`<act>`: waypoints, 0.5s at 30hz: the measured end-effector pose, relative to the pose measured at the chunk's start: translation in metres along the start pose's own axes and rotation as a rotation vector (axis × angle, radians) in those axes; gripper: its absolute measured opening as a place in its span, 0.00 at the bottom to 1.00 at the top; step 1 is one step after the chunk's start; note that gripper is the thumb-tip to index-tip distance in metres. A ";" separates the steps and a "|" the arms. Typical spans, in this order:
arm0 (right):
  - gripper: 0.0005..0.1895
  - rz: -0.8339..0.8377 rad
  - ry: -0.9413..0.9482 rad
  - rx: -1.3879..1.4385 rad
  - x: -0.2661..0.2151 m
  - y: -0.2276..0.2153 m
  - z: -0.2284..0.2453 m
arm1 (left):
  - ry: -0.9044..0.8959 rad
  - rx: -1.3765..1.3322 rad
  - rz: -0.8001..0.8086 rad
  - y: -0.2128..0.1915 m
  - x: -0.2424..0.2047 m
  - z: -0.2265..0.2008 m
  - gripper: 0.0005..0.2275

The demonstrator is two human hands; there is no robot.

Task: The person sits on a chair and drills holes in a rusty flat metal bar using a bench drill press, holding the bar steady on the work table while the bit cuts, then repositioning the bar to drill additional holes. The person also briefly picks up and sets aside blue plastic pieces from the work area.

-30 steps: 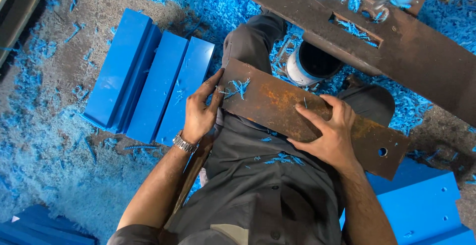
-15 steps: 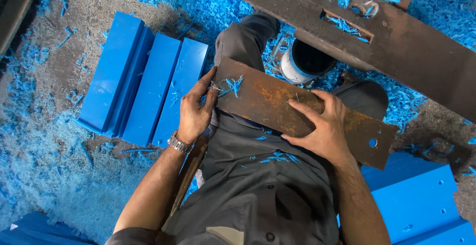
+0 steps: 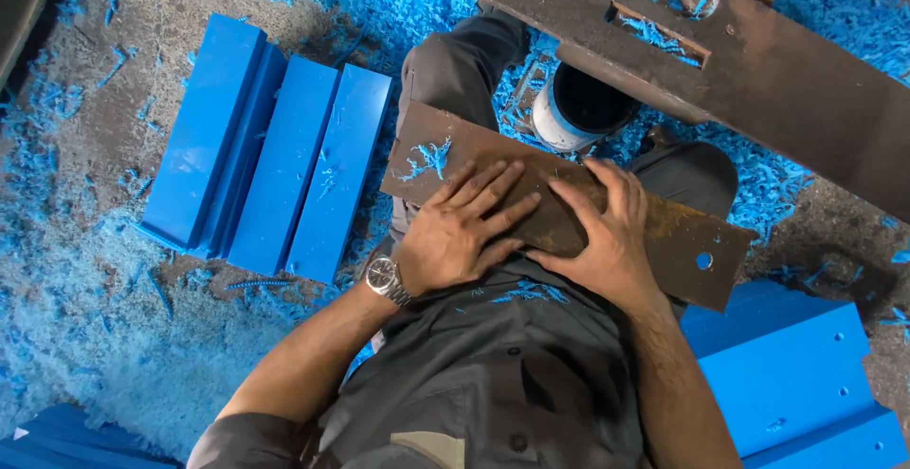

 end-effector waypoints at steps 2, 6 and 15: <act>0.48 0.007 -0.006 0.006 -0.009 -0.009 -0.003 | 0.022 0.033 0.060 0.005 -0.005 0.008 0.25; 0.54 0.019 0.121 -0.109 -0.048 -0.031 -0.046 | -0.318 0.361 0.054 -0.033 -0.033 0.086 0.31; 0.26 -0.418 0.781 0.128 -0.214 -0.049 -0.199 | -0.350 0.161 -0.111 -0.081 -0.028 0.064 0.19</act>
Point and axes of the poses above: each hand's wrist, its own x-axis towards the middle knuckle, its own y-axis out of the palm, z = x × y, the point moved 10 cm from there along x, towards the middle knuckle, and after that the axes turned 1 degree about z, right-handed, at the moved point
